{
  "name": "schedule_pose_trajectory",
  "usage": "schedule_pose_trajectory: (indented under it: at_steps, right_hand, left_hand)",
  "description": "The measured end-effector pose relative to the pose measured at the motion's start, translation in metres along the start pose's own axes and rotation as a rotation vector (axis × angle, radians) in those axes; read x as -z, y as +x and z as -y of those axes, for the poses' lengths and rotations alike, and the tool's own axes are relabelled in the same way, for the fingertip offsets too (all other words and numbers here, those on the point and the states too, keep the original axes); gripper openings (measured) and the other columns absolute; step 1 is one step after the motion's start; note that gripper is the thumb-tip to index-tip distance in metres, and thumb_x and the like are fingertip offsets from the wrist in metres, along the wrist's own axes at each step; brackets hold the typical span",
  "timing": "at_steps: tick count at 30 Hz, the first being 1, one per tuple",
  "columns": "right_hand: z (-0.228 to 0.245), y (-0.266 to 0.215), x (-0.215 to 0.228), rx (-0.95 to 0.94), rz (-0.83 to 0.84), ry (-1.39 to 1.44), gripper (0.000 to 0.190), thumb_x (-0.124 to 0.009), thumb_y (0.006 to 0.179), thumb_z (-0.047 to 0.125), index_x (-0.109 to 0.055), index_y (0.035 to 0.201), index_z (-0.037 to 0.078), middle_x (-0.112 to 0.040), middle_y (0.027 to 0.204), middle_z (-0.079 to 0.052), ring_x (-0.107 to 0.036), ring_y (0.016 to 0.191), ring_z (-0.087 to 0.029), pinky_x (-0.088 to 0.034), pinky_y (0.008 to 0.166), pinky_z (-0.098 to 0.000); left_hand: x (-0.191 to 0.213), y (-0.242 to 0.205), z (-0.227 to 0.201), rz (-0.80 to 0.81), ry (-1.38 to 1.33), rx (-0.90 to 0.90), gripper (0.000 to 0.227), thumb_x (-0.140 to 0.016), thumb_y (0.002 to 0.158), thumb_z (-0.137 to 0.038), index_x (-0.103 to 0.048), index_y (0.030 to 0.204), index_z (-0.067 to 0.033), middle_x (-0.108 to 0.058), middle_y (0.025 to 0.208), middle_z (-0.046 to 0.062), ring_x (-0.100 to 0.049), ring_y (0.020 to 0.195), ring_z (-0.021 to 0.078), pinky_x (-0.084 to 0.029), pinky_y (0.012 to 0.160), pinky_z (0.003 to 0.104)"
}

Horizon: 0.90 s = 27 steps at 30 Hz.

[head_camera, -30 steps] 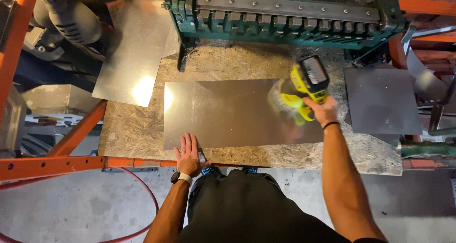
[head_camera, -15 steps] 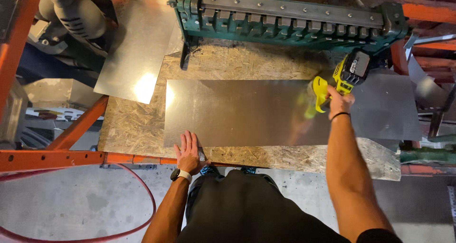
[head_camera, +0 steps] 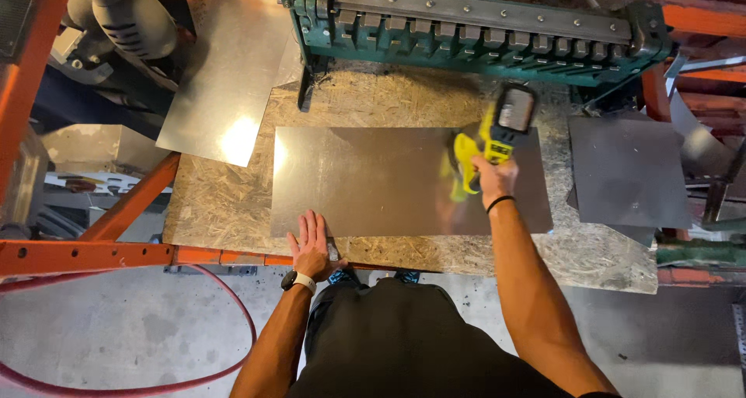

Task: The person uses a cordless orbital sander to sand a rectangular metal sheet placed on a workbench. The sander is moved back and forth across the surface while the left hand stabilizes the sheet.

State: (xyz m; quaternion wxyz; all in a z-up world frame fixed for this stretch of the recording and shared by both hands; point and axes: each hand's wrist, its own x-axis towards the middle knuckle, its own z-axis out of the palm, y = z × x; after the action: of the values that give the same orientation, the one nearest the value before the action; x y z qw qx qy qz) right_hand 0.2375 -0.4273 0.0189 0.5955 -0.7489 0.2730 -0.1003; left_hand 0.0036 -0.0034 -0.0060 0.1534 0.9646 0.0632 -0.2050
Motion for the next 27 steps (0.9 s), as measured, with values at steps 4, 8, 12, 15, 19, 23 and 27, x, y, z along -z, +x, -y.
schedule_pose_trajectory:
  at_steps: [4,8,12,15,19,23,27]
  right_hand:
    - [-0.01,-0.018,-0.036,-0.008,0.081,0.085,0.06,-0.102,0.072,0.002,-0.075,0.125,-0.003,-0.082,0.116,-0.021,-0.079,0.106,-0.032,-0.063,0.091,-0.0551]
    - [0.046,-0.07,-0.054,0.018,0.166,-0.043,0.056,-0.108,0.074,0.012,-0.079,0.119,-0.003,-0.082,0.117,-0.022,-0.079,0.111,-0.042,-0.063,0.093,-0.0615]
    - [0.048,-0.082,-0.065,0.041,0.335,0.019,0.04,-0.101,0.072,0.004,-0.079,0.105,0.001,-0.079,0.087,-0.011,-0.077,0.076,-0.021,-0.064,0.076,-0.0417]
    - [0.065,-0.099,-0.062,0.029,0.447,-0.029,0.029,-0.102,0.075,0.011,-0.08,0.093,0.005,-0.077,0.078,-0.009,-0.074,0.07,-0.019,-0.061,0.074,-0.0398]
    - [0.09,-0.121,-0.045,0.062,0.567,-0.149,0.034,-0.106,0.073,0.018,-0.081,0.093,0.004,-0.077,0.076,-0.01,-0.075,0.075,-0.022,-0.06,0.08,-0.0429]
    - [0.078,-0.107,-0.018,0.079,0.597,-0.247,0.047,-0.109,0.074,0.027,-0.083,0.109,0.008,-0.081,0.091,-0.009,-0.079,0.086,-0.024,-0.063,0.078,-0.0393]
    - [0.08,-0.114,0.013,0.008,0.562,-0.192,0.048,-0.106,0.078,0.024,-0.081,0.112,0.002,-0.081,0.099,-0.013,-0.077,0.093,-0.027,-0.063,0.086,-0.0424]
  left_hand:
    - [0.004,-0.001,-0.002,0.017,-0.026,0.001,0.157,-0.1,0.07,-0.064,-0.002,0.182,-0.012,0.008,0.191,0.015,0.005,0.176,0.0373,-0.01,0.136,0.077]
    - [-0.001,0.001,0.002,0.013,-0.031,-0.012,0.16,-0.101,0.068,-0.065,-0.002,0.182,-0.011,0.007,0.191,0.016,0.004,0.176,0.0393,-0.011,0.136,0.077]
    - [-0.003,0.002,0.003,0.022,-0.027,-0.012,0.16,-0.1,0.068,-0.066,-0.001,0.182,-0.0113,0.008,0.191,0.016,0.005,0.176,0.0388,-0.01,0.136,0.078]
    - [-0.005,0.002,0.006,0.017,-0.026,-0.02,0.161,-0.099,0.068,-0.069,0.0,0.182,-0.011,0.009,0.191,0.016,0.005,0.176,0.0395,-0.011,0.135,0.078]
    - [-0.004,0.001,0.006,0.016,-0.045,-0.025,0.16,-0.097,0.069,-0.071,-0.001,0.182,-0.0116,0.007,0.191,0.015,0.005,0.176,0.0391,-0.011,0.136,0.078]
    - [-0.005,0.0,0.006,0.005,-0.046,-0.015,0.158,-0.096,0.07,-0.07,-0.001,0.182,-0.0124,0.007,0.191,0.014,0.005,0.176,0.0381,-0.012,0.135,0.078]
    - [-0.003,-0.002,0.007,0.021,-0.05,-0.013,0.154,-0.096,0.073,-0.068,-0.002,0.182,-0.0127,0.006,0.191,0.015,0.003,0.176,0.0378,-0.012,0.136,0.077]
